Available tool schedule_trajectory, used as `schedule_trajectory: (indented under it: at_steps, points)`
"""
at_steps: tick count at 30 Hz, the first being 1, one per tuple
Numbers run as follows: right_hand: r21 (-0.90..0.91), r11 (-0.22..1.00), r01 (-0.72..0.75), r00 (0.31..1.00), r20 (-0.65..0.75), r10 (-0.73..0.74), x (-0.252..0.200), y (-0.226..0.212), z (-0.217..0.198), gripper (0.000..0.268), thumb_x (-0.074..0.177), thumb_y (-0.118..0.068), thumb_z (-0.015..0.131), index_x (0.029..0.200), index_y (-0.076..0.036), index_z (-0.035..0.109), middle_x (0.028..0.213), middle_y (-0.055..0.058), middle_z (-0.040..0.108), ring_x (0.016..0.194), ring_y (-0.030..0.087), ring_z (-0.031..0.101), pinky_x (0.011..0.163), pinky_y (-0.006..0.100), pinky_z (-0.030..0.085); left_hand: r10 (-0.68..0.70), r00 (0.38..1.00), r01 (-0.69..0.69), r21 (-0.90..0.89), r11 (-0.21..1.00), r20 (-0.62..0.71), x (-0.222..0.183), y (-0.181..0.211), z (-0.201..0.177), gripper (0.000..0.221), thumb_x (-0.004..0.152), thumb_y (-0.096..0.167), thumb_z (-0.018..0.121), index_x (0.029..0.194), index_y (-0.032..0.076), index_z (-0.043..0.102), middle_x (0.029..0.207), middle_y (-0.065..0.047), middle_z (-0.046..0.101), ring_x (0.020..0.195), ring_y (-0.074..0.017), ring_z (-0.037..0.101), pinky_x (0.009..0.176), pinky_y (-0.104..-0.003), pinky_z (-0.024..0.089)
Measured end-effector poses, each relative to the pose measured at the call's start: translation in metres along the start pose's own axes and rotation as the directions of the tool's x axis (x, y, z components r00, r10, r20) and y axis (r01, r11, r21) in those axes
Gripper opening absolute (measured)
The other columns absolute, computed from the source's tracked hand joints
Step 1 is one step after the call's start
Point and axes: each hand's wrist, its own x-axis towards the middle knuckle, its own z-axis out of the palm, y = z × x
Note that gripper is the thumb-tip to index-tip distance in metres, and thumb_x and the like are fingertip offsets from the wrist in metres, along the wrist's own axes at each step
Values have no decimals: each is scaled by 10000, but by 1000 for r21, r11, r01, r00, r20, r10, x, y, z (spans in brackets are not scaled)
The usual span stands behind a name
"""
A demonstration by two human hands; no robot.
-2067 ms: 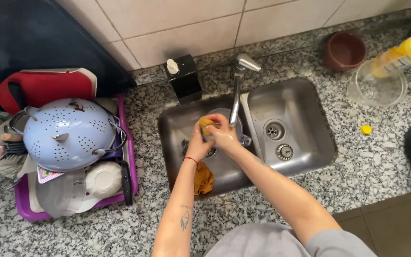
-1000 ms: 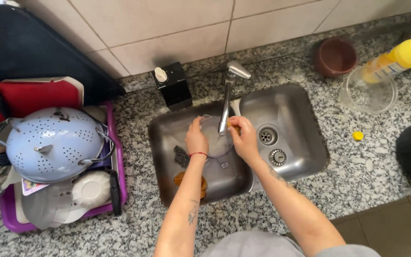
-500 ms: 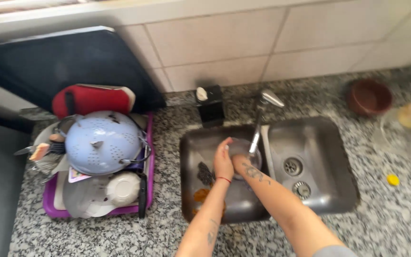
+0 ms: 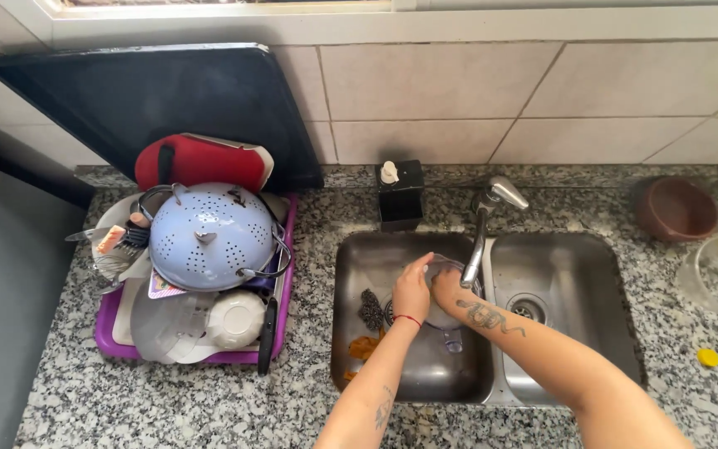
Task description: Washing a blender jar in a sink using water, a kettle for hot water, and a sponge.
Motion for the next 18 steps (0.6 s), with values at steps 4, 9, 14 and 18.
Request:
schedule_trajectory:
  at_steps: [4, 9, 14, 18]
  points:
    - [327, 943, -54, 994, 110, 19, -14, -5, -34, 204, 780, -160, 505, 803, -43, 671, 732, 157, 605, 669, 312, 561, 557, 412, 399, 50, 998, -52, 88, 995, 24, 2, -3, 4, 393, 935, 96, 417, 1194, 337, 591, 1093, 31, 641, 1017, -212, 624, 872, -375, 508]
    - [765, 631, -129, 989, 143, 29, -65, -9, -63, 268, 856, -209, 460, 911, -24, 647, 819, 169, 666, 822, 328, 656, 675, 423, 529, 81, 996, -78, 125, 989, -25, 6, -4, 9, 399, 926, 117, 413, 1183, 362, 596, 1084, 18, 643, 991, -241, 635, 843, -403, 522]
    - [587, 809, -42, 992, -72, 104, -146, 23, -165, 127, 915, -178, 444, 886, -119, 553, 712, 29, 618, 709, 218, 655, 586, 313, 538, 99, 992, -87, 128, 988, -84, 13, 2, 9, 395, 910, 103, 426, 1174, 327, 616, 1064, -30, 655, 995, -287, 633, 845, -452, 513]
    - [774, 610, -169, 823, -229, 519, -196, 47, -143, 123, 924, -208, 511, 880, -184, 624, 799, 48, 648, 822, 255, 643, 718, 360, 528, 391, 908, -312, 383, 869, -150, -18, 9, 3, 319, 916, 149, 457, 1198, 267, 544, 1112, 12, 555, 1064, -219, 536, 889, -383, 444]
